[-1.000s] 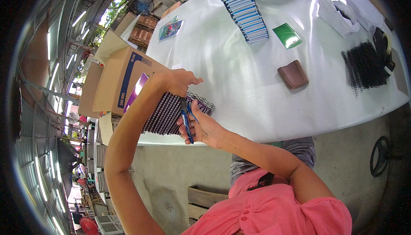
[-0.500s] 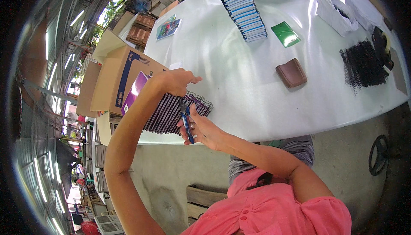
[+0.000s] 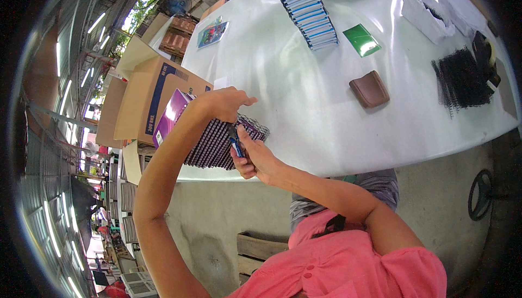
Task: The person trims excess material from the spiral bindings of notebook stacks using a pair of shears and then combines two different stacks of notebooks into a single larger stack.
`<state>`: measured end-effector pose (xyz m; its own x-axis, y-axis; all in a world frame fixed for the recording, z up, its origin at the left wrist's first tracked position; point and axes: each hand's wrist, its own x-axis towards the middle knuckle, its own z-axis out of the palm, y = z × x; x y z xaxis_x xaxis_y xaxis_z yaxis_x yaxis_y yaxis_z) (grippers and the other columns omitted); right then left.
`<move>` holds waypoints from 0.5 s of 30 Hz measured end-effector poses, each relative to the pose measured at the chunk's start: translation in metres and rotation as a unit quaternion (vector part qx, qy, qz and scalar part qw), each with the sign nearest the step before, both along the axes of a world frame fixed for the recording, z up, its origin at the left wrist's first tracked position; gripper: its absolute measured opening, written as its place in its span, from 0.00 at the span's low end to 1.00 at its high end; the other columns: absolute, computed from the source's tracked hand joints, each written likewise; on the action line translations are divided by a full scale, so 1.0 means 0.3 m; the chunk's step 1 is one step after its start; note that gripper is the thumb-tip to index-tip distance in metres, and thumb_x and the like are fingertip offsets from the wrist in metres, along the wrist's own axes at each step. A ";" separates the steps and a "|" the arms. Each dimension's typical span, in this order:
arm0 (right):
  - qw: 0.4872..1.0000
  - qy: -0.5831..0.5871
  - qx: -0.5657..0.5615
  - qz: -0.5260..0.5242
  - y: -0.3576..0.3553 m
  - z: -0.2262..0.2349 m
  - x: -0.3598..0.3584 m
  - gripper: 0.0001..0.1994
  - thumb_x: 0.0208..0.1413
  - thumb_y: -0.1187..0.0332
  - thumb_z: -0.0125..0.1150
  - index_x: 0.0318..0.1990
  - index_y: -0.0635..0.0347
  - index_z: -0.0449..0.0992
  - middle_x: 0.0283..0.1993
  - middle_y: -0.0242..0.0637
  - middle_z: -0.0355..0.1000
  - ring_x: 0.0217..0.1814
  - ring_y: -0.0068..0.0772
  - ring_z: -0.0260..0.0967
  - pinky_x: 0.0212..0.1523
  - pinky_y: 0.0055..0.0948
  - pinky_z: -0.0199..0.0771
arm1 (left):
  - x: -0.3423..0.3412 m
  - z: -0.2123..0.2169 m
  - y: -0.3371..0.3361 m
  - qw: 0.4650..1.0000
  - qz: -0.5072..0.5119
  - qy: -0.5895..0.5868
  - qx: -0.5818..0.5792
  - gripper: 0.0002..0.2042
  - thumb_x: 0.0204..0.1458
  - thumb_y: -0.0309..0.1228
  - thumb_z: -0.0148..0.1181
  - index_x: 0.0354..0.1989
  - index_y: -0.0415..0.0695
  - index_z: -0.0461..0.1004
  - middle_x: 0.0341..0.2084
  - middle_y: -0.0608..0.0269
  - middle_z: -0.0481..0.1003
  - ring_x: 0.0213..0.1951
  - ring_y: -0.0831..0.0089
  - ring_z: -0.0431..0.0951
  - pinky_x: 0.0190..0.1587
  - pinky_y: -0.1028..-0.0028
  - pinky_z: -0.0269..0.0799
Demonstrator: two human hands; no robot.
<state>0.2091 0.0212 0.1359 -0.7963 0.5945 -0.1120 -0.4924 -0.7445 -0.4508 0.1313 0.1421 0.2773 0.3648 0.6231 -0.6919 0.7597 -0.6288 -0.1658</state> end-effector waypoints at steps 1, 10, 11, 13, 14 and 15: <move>1.000 -0.012 0.014 0.013 -0.002 -0.005 0.002 0.38 0.56 0.26 0.36 0.37 0.57 0.69 0.25 0.29 0.60 0.23 0.25 0.56 0.25 0.27 0.60 | -0.004 -0.004 0.002 1.000 0.013 -0.015 -0.004 0.39 0.38 0.18 0.55 0.67 0.46 0.64 0.55 0.48 0.72 0.56 0.50 0.73 0.58 0.62 0.69; 1.000 -0.017 0.003 -0.012 -0.027 -0.013 -0.005 0.42 0.53 0.24 0.35 0.44 0.60 0.70 0.33 0.35 0.69 0.35 0.33 0.70 0.42 0.40 0.75 | 0.018 0.010 0.003 1.000 0.013 0.007 -0.014 0.36 0.40 0.20 0.53 0.66 0.45 0.65 0.56 0.47 0.72 0.57 0.50 0.72 0.59 0.63 0.68; 1.000 -0.017 0.004 -0.012 -0.024 -0.009 -0.008 0.42 0.53 0.24 0.35 0.44 0.60 0.70 0.33 0.35 0.69 0.35 0.33 0.70 0.42 0.40 0.75 | 0.018 0.010 0.002 1.000 0.013 0.008 -0.013 0.36 0.40 0.20 0.53 0.66 0.45 0.65 0.56 0.47 0.72 0.57 0.50 0.72 0.59 0.63 0.68; 0.999 -0.013 -0.016 -0.032 -0.019 -0.001 -0.012 0.41 0.53 0.24 0.36 0.40 0.59 0.70 0.29 0.33 0.66 0.28 0.30 0.65 0.33 0.35 0.71 | 0.021 0.007 0.001 0.999 0.028 -0.001 -0.022 0.36 0.39 0.19 0.53 0.65 0.44 0.66 0.56 0.47 0.72 0.58 0.50 0.71 0.59 0.63 0.68; 0.999 -0.013 -0.015 -0.033 -0.012 -0.009 -0.011 0.41 0.53 0.24 0.36 0.40 0.59 0.70 0.29 0.33 0.66 0.28 0.30 0.65 0.33 0.35 0.71 | 0.022 0.001 0.002 0.999 0.028 -0.001 -0.021 0.36 0.39 0.19 0.53 0.65 0.44 0.66 0.56 0.47 0.72 0.58 0.50 0.71 0.59 0.63 0.68; 1.000 0.010 -0.017 -0.010 -0.002 -0.024 -0.011 0.39 0.54 0.25 0.35 0.39 0.58 0.70 0.27 0.31 0.64 0.26 0.28 0.61 0.29 0.32 0.65 | 0.024 -0.007 0.003 0.999 0.024 0.011 -0.019 0.36 0.39 0.19 0.54 0.65 0.44 0.66 0.56 0.46 0.72 0.58 0.50 0.71 0.59 0.63 0.68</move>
